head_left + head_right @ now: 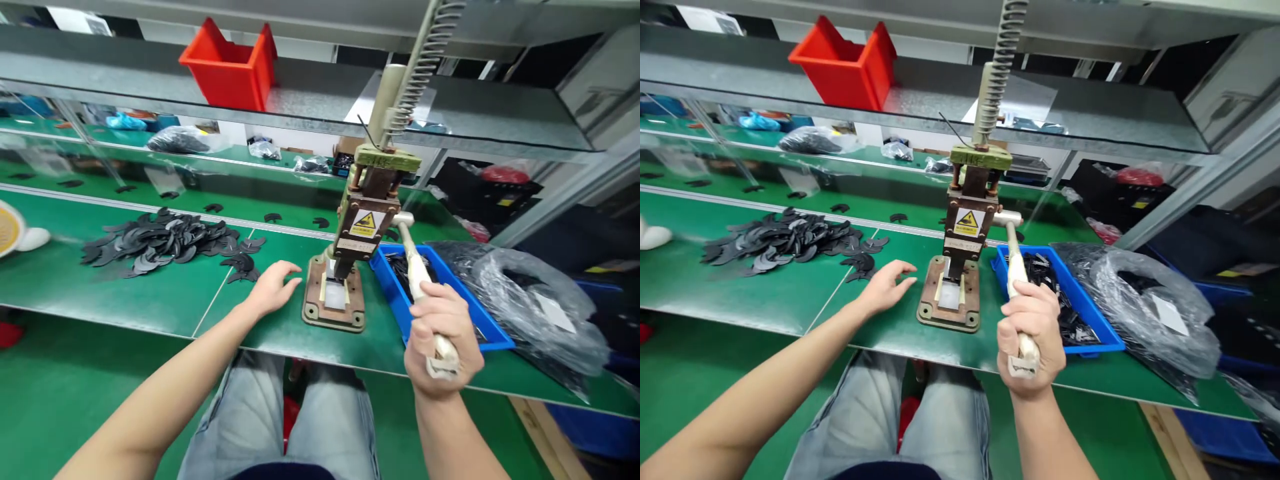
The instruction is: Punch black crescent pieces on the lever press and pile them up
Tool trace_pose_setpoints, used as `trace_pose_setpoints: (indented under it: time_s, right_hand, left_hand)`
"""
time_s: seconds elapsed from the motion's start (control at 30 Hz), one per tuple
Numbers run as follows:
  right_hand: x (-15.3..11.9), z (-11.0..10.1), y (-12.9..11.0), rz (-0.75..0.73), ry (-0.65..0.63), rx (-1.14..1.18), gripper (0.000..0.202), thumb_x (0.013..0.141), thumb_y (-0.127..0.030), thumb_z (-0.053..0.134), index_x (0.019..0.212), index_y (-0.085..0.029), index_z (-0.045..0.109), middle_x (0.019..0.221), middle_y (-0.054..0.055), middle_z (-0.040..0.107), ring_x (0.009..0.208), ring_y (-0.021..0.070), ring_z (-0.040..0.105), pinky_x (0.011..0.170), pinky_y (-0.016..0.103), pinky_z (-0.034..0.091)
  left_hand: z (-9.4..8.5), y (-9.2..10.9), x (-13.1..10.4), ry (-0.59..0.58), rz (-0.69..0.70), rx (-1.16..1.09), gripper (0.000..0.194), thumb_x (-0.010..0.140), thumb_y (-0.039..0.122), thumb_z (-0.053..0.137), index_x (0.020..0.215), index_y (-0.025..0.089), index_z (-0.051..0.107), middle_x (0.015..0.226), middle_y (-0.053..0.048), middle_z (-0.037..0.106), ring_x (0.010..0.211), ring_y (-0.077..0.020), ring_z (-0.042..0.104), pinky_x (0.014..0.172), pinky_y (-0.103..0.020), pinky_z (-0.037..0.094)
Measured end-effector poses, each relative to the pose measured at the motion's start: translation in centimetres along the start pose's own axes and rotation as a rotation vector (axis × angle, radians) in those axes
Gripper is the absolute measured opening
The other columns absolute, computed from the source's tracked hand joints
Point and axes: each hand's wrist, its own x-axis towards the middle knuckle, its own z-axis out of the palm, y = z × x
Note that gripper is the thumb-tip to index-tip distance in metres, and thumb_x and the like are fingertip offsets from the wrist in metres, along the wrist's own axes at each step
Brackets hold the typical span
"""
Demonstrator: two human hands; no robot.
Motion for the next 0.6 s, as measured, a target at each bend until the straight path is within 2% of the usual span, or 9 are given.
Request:
trace_pose_setpoints:
  time_s: [0.03,0.1,0.2,0.27,0.37,0.43,0.53,0.6]
  right_hand:
    - [0.0,0.1,0.0,0.003,0.008,0.008,0.016,0.092,-0.030,0.069,0.077,-0.026,0.062,0.079,0.001,0.069,0.098,0.0305,0.076,0.108,0.066,0.053]
    - [0.0,0.3,-0.1,0.006,0.027,0.026,0.016,0.091,-0.031,0.069,0.078,-0.026,0.063,0.078,0.001,0.067,0.096,0.0302,0.076,0.104,0.064,0.056]
    - [-0.1,0.7,-0.2,0.008,0.065,0.054,0.015,0.091,-0.029,0.069,0.079,-0.026,0.062,0.077,0.000,0.066,0.093,0.0289,0.075,0.102,0.062,0.058]
    - [-0.1,0.8,-0.2,0.008,0.083,0.062,0.014,0.091,-0.029,0.069,0.079,-0.026,0.062,0.077,0.000,0.065,0.093,0.0289,0.075,0.100,0.061,0.058]
    - [-0.1,0.7,-0.3,0.014,0.059,0.062,0.013,0.091,-0.028,0.069,0.080,-0.026,0.062,0.078,0.001,0.065,0.097,0.0298,0.075,0.101,0.062,0.058]
    - [-0.2,0.4,-0.2,0.015,0.027,0.055,0.013,0.092,-0.029,0.068,0.081,-0.026,0.062,0.080,0.001,0.066,0.099,0.0299,0.075,0.102,0.063,0.058]
    - [-0.4,0.2,-0.2,0.014,0.006,0.039,0.014,0.094,-0.031,0.068,0.082,-0.026,0.062,0.081,0.001,0.067,0.102,0.0299,0.075,0.104,0.063,0.057]
    - [-0.4,0.2,-0.2,0.013,0.012,0.039,0.014,0.094,-0.032,0.068,0.082,-0.026,0.061,0.080,0.001,0.066,0.103,0.0299,0.075,0.105,0.063,0.057]
  left_hand:
    - [-1.4,-1.5,-0.6,0.049,-0.036,0.061,0.024,0.100,0.031,0.064,0.118,0.017,0.072,0.118,-0.014,0.076,0.112,-0.0289,0.071,0.103,-0.047,0.057]
    - [-4.4,-4.7,-1.3,0.095,-0.138,0.263,0.025,0.097,0.037,0.068,0.115,0.020,0.073,0.113,-0.013,0.076,0.107,-0.0303,0.071,0.102,-0.048,0.056]
    - [-8.1,-8.6,-1.0,0.055,-0.327,0.453,0.036,0.097,0.047,0.065,0.116,0.018,0.073,0.120,-0.017,0.076,0.113,-0.0347,0.070,0.103,-0.048,0.055]
    - [-9.5,-10.1,0.0,0.018,-0.428,0.521,0.050,0.096,0.057,0.063,0.123,0.016,0.072,0.128,-0.019,0.075,0.120,-0.0379,0.068,0.105,-0.049,0.053]
    - [-9.8,-10.9,1.9,-0.074,-0.489,0.606,0.070,0.090,0.072,0.064,0.134,0.017,0.068,0.140,-0.021,0.071,0.131,-0.0425,0.064,0.107,-0.050,0.052]
    - [-9.3,-11.1,2.8,-0.138,-0.495,0.646,0.073,0.087,0.072,0.067,0.137,0.018,0.067,0.144,-0.021,0.070,0.134,-0.0431,0.062,0.107,-0.050,0.051]
    - [-8.3,-11.2,3.6,-0.165,-0.459,0.607,0.062,0.085,0.058,0.076,0.133,0.018,0.068,0.138,-0.019,0.073,0.128,-0.0377,0.067,0.105,-0.043,0.052]
    - [-8.1,-11.2,3.6,-0.157,-0.425,0.505,0.055,0.083,0.045,0.079,0.129,0.018,0.069,0.126,-0.015,0.077,0.115,-0.0311,0.072,0.100,-0.037,0.053]
